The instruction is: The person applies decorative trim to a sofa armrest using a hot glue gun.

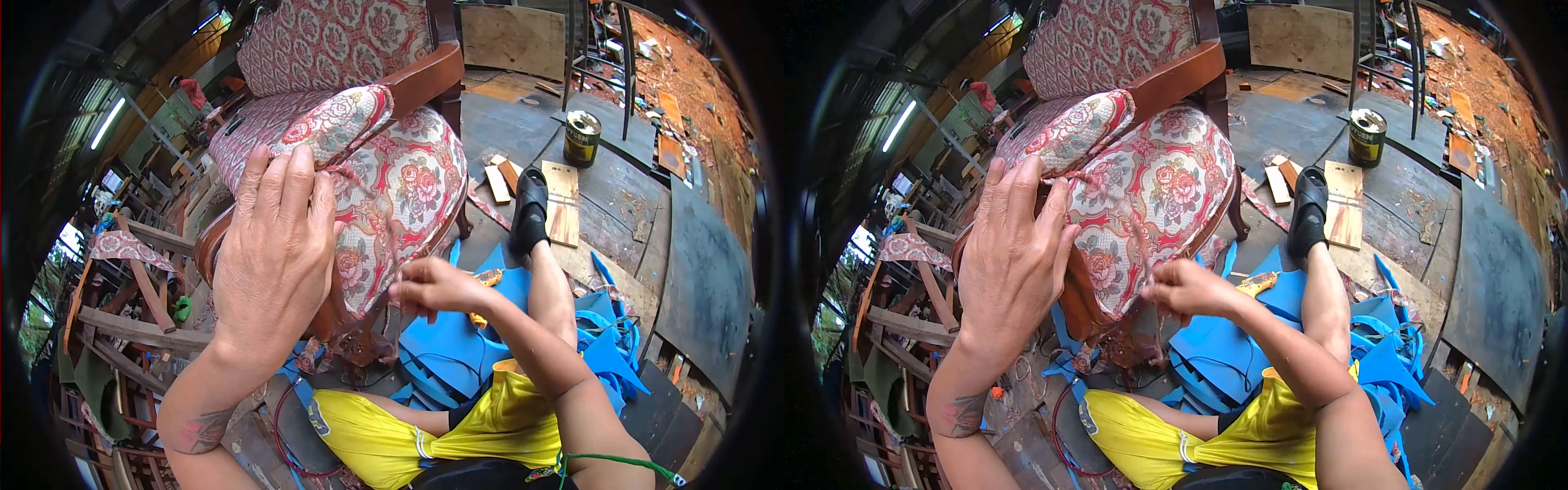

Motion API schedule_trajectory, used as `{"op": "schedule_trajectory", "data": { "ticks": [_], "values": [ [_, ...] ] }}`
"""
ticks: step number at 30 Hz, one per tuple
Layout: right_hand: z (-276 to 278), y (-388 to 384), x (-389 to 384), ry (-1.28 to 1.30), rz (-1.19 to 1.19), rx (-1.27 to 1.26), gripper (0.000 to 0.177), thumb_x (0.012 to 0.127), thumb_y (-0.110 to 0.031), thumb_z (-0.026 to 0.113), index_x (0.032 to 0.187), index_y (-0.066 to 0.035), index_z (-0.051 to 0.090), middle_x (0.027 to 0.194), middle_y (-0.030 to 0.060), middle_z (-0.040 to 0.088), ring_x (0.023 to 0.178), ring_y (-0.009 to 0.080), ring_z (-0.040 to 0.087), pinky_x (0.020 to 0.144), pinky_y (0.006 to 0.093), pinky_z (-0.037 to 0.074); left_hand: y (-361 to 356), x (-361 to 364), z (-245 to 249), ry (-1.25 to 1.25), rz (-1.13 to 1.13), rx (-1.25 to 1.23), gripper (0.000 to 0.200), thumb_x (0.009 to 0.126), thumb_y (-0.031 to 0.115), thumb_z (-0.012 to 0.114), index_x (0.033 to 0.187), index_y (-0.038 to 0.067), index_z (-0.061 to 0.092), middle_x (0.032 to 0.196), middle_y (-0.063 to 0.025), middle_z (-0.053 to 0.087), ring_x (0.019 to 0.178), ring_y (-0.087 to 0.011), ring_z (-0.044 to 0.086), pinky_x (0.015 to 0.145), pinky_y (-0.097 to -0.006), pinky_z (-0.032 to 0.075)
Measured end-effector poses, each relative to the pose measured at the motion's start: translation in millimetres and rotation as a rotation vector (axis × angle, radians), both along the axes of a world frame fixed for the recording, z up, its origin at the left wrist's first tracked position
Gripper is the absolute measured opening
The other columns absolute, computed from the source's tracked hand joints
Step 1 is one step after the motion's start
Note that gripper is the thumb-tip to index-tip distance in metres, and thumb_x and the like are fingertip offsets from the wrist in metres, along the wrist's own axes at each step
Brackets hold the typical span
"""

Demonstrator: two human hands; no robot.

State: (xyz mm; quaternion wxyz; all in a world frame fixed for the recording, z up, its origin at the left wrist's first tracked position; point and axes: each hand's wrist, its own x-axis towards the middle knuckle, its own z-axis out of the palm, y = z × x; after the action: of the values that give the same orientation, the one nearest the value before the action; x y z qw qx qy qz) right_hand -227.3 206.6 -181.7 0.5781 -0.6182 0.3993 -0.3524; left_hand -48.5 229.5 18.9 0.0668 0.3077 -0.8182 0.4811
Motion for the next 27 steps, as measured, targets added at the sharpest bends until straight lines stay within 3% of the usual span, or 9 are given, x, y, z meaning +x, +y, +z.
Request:
{"op": "schedule_trajectory", "data": {
  "ticks": [4, 6, 7, 10, 15, 16, 20, 22, 27],
  "values": [
    [25.2, -15.1, -27.9, -0.122, -0.402, -0.054, 0.030, 0.103, -0.030, 0.064, 0.097, 0.000, 0.066, 0.075, 0.0054, 0.067, 0.058, 0.0128, 0.066, 0.048, 0.0280, 0.055, 1.5, -1.5, 1.8, 0.010, 0.016, 0.034, 0.042, 0.094, 0.026, 0.068, 0.128, 0.002, 0.063, 0.139, -0.0176, 0.050, 0.134, -0.0311, 0.049, 0.126, -0.0443, 0.027],
    [27.9, -30.1, -39.3, -0.352, -0.525, -0.094, 0.033, 0.102, -0.023, 0.066, 0.123, 0.003, 0.063, 0.080, 0.0069, 0.068, 0.063, 0.0125, 0.067, 0.052, 0.0289, 0.058, 0.8, -1.4, 1.5, 0.009, 0.015, 0.035, 0.042, 0.094, 0.026, 0.068, 0.129, 0.002, 0.063, 0.139, -0.0176, 0.050, 0.134, -0.0310, 0.048, 0.126, -0.0443, 0.027],
    [29.8, -32.9, -42.5, -0.339, -0.572, -0.124, 0.057, 0.099, -0.014, 0.068, 0.148, 0.004, 0.045, 0.089, 0.0101, 0.069, 0.072, 0.0135, 0.068, 0.058, 0.0303, 0.061, 0.5, -1.1, 1.5, 0.008, 0.016, 0.032, 0.042, 0.095, 0.026, 0.068, 0.129, 0.002, 0.063, 0.139, -0.0176, 0.050, 0.135, -0.0310, 0.048, 0.127, -0.0442, 0.026],
    [31.7, -41.6, -32.6, -0.357, -0.723, -0.231, 0.072, 0.097, -0.010, 0.070, 0.156, 0.004, 0.032, 0.098, 0.0140, 0.069, 0.078, 0.0147, 0.068, 0.064, 0.0308, 0.063, 1.0, -0.6, 0.6, -0.011, 0.025, 0.011, 0.042, 0.095, 0.026, 0.068, 0.129, 0.002, 0.063, 0.140, -0.0181, 0.050, 0.135, -0.0311, 0.048, 0.127, -0.0443, 0.026],
    [54.6, -39.4, 4.1, -0.256, -0.896, -0.941, 0.008, 0.097, 0.000, 0.067, 0.103, 0.002, 0.070, 0.098, 0.0067, 0.069, 0.079, 0.0096, 0.068, 0.064, 0.0259, 0.063, 2.7, -2.5, 2.6, -0.014, 0.027, 0.024, 0.043, 0.094, 0.026, 0.068, 0.129, 0.002, 0.062, 0.140, -0.0186, 0.050, 0.135, -0.0314, 0.048, 0.126, -0.0446, 0.026],
    [59.8, -42.6, 12.8, -0.369, -0.852, -0.904, 0.011, 0.092, -0.006, 0.073, 0.100, 0.000, 0.071, 0.092, 0.0108, 0.073, 0.079, 0.0179, 0.072, 0.061, 0.0298, 0.057, 2.9, -2.4, 2.9, -0.008, 0.023, 0.035, 0.043, 0.094, 0.026, 0.068, 0.129, 0.002, 0.061, 0.139, -0.0187, 0.050, 0.135, -0.0315, 0.048, 0.126, -0.0448, 0.027],
    [90.4, -38.8, 29.5, -0.360, -0.661, -0.715, 0.018, 0.092, -0.015, 0.076, 0.103, -0.001, 0.072, 0.093, 0.0092, 0.075, 0.082, 0.0146, 0.071, 0.068, 0.0286, 0.056, 1.2, -1.9, 2.6, -0.025, 0.017, 0.007, 0.045, 0.093, 0.029, 0.067, 0.125, -0.002, 0.060, 0.140, -0.0164, 0.051, 0.134, -0.0281, 0.048, 0.128, -0.0437, 0.022],
    [85.8, -53.0, 41.0, -0.543, -0.623, -0.737, 0.020, 0.092, -0.016, 0.077, 0.104, 0.000, 0.071, 0.094, 0.0077, 0.075, 0.082, 0.0113, 0.069, 0.071, 0.0276, 0.055, 1.3, -0.9, 3.2, -0.026, 0.007, 0.019, 0.046, 0.093, 0.030, 0.067, 0.125, -0.002, 0.060, 0.140, -0.0172, 0.050, 0.134, -0.0283, 0.048, 0.126, -0.0438, 0.024],
    [87.3, -55.9, 45.8, -0.711, -0.547, -0.716, 0.009, 0.095, -0.006, 0.073, 0.102, -0.001, 0.069, 0.093, 0.0037, 0.074, 0.086, 0.0070, 0.066, 0.074, 0.0244, 0.053, 2.2, -0.6, 5.4, -0.022, 0.008, 0.037, 0.047, 0.092, 0.028, 0.069, 0.128, -0.001, 0.060, 0.139, -0.0178, 0.050, 0.134, -0.0300, 0.048, 0.125, -0.0456, 0.028]
  ]
}}
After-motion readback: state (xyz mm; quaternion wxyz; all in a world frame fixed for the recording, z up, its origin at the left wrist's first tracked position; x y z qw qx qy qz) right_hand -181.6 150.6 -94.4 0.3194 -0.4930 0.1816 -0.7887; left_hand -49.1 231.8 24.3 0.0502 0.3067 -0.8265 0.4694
